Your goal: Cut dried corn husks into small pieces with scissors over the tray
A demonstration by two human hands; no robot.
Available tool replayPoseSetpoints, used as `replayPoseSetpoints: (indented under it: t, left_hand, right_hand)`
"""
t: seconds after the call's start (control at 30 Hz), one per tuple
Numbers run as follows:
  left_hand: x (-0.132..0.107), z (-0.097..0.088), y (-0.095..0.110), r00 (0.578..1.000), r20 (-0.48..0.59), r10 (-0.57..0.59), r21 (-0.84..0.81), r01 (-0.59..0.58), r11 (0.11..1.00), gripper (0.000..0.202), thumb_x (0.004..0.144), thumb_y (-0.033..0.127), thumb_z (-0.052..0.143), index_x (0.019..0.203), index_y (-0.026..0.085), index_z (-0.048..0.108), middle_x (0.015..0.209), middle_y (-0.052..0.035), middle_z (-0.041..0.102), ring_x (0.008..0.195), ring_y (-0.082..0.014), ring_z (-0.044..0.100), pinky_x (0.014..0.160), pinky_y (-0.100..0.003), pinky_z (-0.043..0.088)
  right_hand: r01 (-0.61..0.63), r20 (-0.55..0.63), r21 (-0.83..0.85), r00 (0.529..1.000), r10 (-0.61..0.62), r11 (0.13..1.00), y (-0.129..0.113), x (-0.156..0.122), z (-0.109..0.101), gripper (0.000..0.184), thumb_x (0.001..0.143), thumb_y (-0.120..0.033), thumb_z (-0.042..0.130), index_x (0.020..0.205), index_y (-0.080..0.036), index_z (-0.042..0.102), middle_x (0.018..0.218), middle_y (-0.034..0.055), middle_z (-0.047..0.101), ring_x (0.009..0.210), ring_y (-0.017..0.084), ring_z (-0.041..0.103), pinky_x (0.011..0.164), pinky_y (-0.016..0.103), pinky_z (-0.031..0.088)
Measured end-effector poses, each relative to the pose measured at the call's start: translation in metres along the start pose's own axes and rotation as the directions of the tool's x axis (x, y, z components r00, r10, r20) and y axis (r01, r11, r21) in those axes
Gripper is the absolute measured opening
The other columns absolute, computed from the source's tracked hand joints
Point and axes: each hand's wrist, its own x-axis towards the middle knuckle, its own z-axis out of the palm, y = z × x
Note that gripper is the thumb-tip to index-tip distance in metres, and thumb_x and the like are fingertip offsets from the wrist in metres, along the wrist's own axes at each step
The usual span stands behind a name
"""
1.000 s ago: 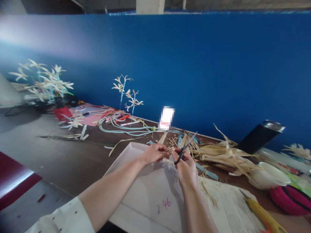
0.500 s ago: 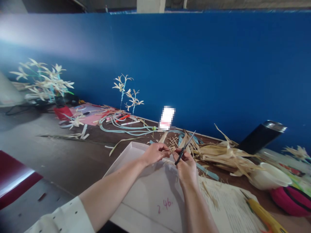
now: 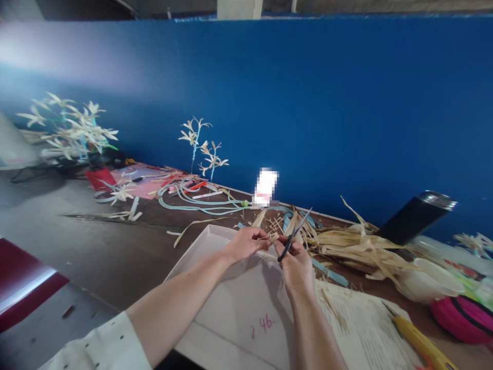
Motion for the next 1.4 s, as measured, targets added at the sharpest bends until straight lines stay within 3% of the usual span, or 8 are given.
replayPoseSetpoints:
  t: [0.1, 0.23, 0.37, 0.47, 0.73, 1.0, 1.4]
  left_hand:
    - [0.001, -0.003, 0.000, 0.999, -0.010, -0.043, -0.069, 0.042, 0.997, 0.027, 0.068, 0.039, 0.063, 0.077, 0.014, 0.066, 0.066, -0.0004, 0.060, 0.051, -0.0062, 0.042, 0.051, -0.020, 0.032]
    - [0.004, -0.011, 0.001, 0.991, -0.072, -0.113, -0.229, 0.094, 0.969, 0.031, 0.065, 0.039, 0.066, 0.083, 0.014, 0.065, 0.065, 0.0013, 0.055, 0.047, -0.0043, 0.035, 0.045, -0.020, 0.026]
    - [0.007, -0.020, 0.004, 0.985, -0.117, -0.126, -0.394, 0.071, 0.917, 0.034, 0.064, 0.039, 0.068, 0.086, 0.013, 0.064, 0.059, 0.0030, 0.049, 0.046, -0.0034, 0.032, 0.044, -0.019, 0.022]
    - [0.010, -0.025, 0.003, 0.976, -0.174, -0.129, -0.444, 0.039, 0.895, 0.030, 0.064, 0.037, 0.068, 0.082, 0.013, 0.064, 0.053, 0.0049, 0.042, 0.044, -0.0033, 0.030, 0.044, -0.020, 0.021]
    - [0.009, -0.029, 0.003, 0.980, -0.181, -0.087, -0.429, 0.000, 0.903, 0.022, 0.065, 0.034, 0.067, 0.074, 0.014, 0.063, 0.055, 0.0036, 0.044, 0.048, -0.0049, 0.035, 0.046, -0.020, 0.023]
    - [0.008, -0.030, 0.005, 0.984, -0.155, -0.089, -0.398, 0.021, 0.917, 0.022, 0.066, 0.033, 0.066, 0.075, 0.014, 0.061, 0.053, 0.0045, 0.041, 0.047, -0.0047, 0.033, 0.046, -0.020, 0.020]
    - [0.009, -0.030, 0.003, 0.987, -0.136, -0.085, -0.431, 0.018, 0.902, 0.025, 0.065, 0.036, 0.069, 0.073, 0.015, 0.060, 0.051, 0.0060, 0.038, 0.045, -0.0044, 0.029, 0.046, -0.021, 0.020]
  right_hand:
    - [-0.070, 0.078, 0.054, 0.995, 0.066, 0.996, -0.001, -0.001, 0.000, 0.041, 0.060, -0.044, 0.074, 0.091, -0.019, 0.064, 0.047, -0.0071, 0.044, 0.039, 0.006, 0.029, 0.038, 0.021, 0.017]
    - [-0.158, 0.186, -0.055, 0.968, 0.166, 0.986, -0.005, -0.004, -0.002, 0.040, 0.068, -0.051, 0.066, 0.086, -0.015, 0.066, 0.062, 0.0018, 0.060, 0.040, 0.006, 0.031, 0.038, 0.022, 0.017]
    - [-0.151, 0.354, -0.174, 0.913, 0.204, 0.973, -0.017, -0.013, -0.003, 0.045, 0.074, -0.056, 0.059, 0.083, -0.013, 0.068, 0.068, 0.0067, 0.064, 0.042, 0.006, 0.035, 0.040, 0.022, 0.021]
    - [-0.121, 0.414, -0.249, 0.884, 0.219, 0.961, -0.026, -0.019, -0.001, 0.047, 0.075, -0.057, 0.057, 0.081, -0.012, 0.069, 0.066, 0.0071, 0.065, 0.042, 0.006, 0.036, 0.042, 0.022, 0.023]
    - [-0.103, 0.417, -0.376, 0.869, 0.268, 0.921, -0.030, -0.020, 0.001, 0.041, 0.070, -0.056, 0.061, 0.072, -0.016, 0.070, 0.057, 0.0034, 0.062, 0.039, 0.007, 0.036, 0.041, 0.022, 0.020]
    - [-0.122, 0.357, -0.363, 0.898, 0.259, 0.924, -0.023, -0.016, 0.000, 0.039, 0.069, -0.053, 0.064, 0.070, -0.014, 0.070, 0.049, 0.0020, 0.058, 0.037, 0.006, 0.032, 0.039, 0.022, 0.019]
    - [-0.103, 0.363, -0.349, 0.901, 0.235, 0.932, -0.017, -0.012, -0.003, 0.034, 0.065, -0.049, 0.068, 0.062, -0.016, 0.068, 0.044, 0.0005, 0.055, 0.035, 0.007, 0.035, 0.037, 0.022, 0.021]
